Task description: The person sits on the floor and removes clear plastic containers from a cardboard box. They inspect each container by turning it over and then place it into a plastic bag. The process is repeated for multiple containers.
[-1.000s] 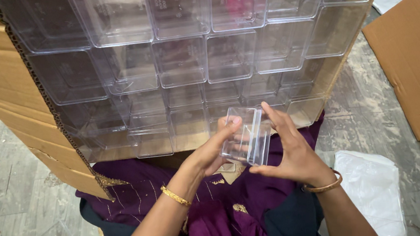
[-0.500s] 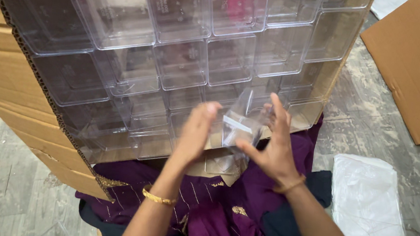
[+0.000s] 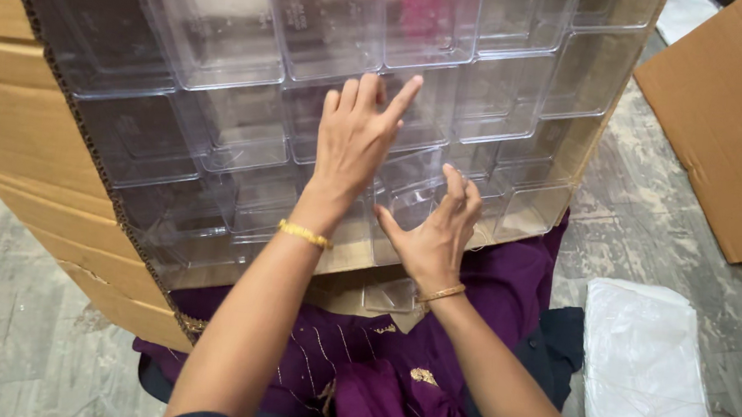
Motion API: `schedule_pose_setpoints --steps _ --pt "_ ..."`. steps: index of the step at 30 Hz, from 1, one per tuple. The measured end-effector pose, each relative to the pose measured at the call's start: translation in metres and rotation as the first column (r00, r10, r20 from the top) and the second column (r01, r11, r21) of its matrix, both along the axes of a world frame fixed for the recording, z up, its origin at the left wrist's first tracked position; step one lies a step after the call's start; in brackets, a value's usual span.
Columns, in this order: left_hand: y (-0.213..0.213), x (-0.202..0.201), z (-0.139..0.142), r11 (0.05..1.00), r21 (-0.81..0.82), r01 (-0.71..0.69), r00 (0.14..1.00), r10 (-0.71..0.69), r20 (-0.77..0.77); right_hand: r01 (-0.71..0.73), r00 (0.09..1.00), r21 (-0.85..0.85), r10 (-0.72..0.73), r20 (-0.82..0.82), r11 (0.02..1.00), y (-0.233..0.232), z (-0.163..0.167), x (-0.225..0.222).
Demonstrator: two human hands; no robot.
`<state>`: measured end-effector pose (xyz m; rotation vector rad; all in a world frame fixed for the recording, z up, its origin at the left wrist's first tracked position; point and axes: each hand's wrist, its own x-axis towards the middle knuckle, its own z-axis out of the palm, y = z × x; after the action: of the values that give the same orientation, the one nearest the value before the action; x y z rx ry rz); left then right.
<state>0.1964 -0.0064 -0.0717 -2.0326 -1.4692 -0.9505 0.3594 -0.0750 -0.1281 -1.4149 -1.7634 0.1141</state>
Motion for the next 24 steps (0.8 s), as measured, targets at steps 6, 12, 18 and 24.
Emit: schedule_pose_setpoints --steps 6,12,18,24 --pt "0.015 -0.012 0.005 0.995 0.09 -0.032 0.992 0.042 -0.118 0.077 0.996 -0.023 -0.076 0.037 0.997 0.011 0.008 -0.014" --pt "0.012 -0.006 0.0 0.996 0.071 -0.053 0.997 0.057 -0.055 0.192 0.978 0.003 -0.191 0.081 0.981 0.041 0.003 -0.048" --pt "0.004 0.006 -0.005 0.992 0.029 -0.126 0.991 0.127 -0.033 -0.043 0.954 0.162 0.089 -0.287 0.986 0.038 -0.019 0.002" --pt "-0.025 0.037 -0.023 0.988 -0.149 0.049 0.994 -0.033 0.105 -0.038 0.933 -0.053 0.054 0.355 0.998 0.042 -0.035 0.11"
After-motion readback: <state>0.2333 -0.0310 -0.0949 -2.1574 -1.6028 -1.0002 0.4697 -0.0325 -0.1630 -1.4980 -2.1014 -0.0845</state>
